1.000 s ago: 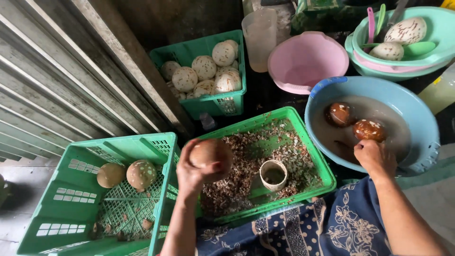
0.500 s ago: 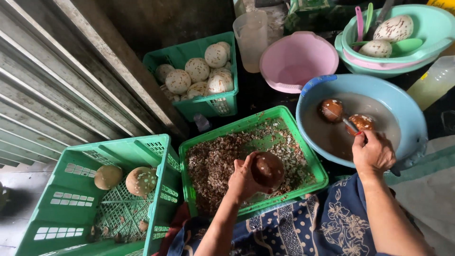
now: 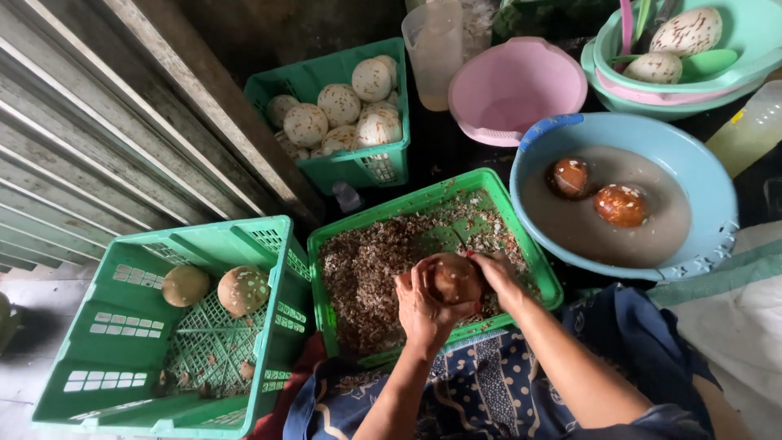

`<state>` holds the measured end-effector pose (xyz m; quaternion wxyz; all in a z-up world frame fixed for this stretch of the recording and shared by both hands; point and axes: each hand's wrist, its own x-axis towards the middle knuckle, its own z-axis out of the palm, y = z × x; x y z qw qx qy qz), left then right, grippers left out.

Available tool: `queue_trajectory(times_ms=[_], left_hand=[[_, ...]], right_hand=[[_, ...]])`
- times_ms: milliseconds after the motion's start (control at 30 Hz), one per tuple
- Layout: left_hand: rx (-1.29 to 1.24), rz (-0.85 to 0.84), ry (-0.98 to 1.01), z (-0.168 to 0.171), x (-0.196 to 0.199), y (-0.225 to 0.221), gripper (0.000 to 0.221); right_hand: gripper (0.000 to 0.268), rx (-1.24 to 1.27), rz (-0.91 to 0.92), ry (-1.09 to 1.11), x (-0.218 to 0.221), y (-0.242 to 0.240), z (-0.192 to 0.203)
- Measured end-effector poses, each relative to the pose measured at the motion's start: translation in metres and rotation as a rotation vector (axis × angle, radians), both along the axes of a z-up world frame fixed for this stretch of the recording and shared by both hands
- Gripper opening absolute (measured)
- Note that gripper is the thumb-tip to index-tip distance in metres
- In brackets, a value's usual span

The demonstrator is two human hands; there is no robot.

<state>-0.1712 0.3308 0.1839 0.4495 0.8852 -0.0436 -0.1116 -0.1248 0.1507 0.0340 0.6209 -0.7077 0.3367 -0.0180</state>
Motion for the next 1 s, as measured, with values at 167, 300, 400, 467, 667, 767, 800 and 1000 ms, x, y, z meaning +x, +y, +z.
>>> queue_trajectory(times_ms=[167,300,400,467,667,767,800,1000], left_hand=[[0.076,-0.008,0.084,0.018,0.001,0.011,0.128],[-0.098,-0.081,0.013,-0.019,0.015,0.016,0.144],[-0.163,-0.058,0.006,-0.023,0.007,0.014,0.14],[-0.111,-0.018,-0.029,-0.032,0.001,0.013,0.134],[-0.306,0.109,-0.157,-0.058,-0.004,0.027,0.146],[-0.345,0.133,0.033,-0.099,0.002,0.029,0.127],[-0.395,0.138,0.03,-0.094,0.0,0.026,0.125],[-0.276,0.034,-0.348,-0.065,-0.006,0.025,0.112]], right_hand=[[0.021,0.248,-0.137,-0.158,0.0,-0.006,0.036],[0.021,0.386,-0.088,-0.14,0.0,-0.014,0.026],[0.018,0.436,-0.131,-0.137,0.004,-0.023,0.015],[0.016,0.449,-0.158,-0.129,0.002,-0.028,0.012],[0.015,0.344,-0.159,-0.123,-0.016,-0.033,-0.01],[0.013,0.347,-0.13,-0.12,-0.016,-0.026,-0.017],[0.013,0.312,-0.115,-0.165,-0.019,-0.021,-0.009],[0.02,-0.286,0.421,-0.453,-0.028,-0.038,-0.01]])
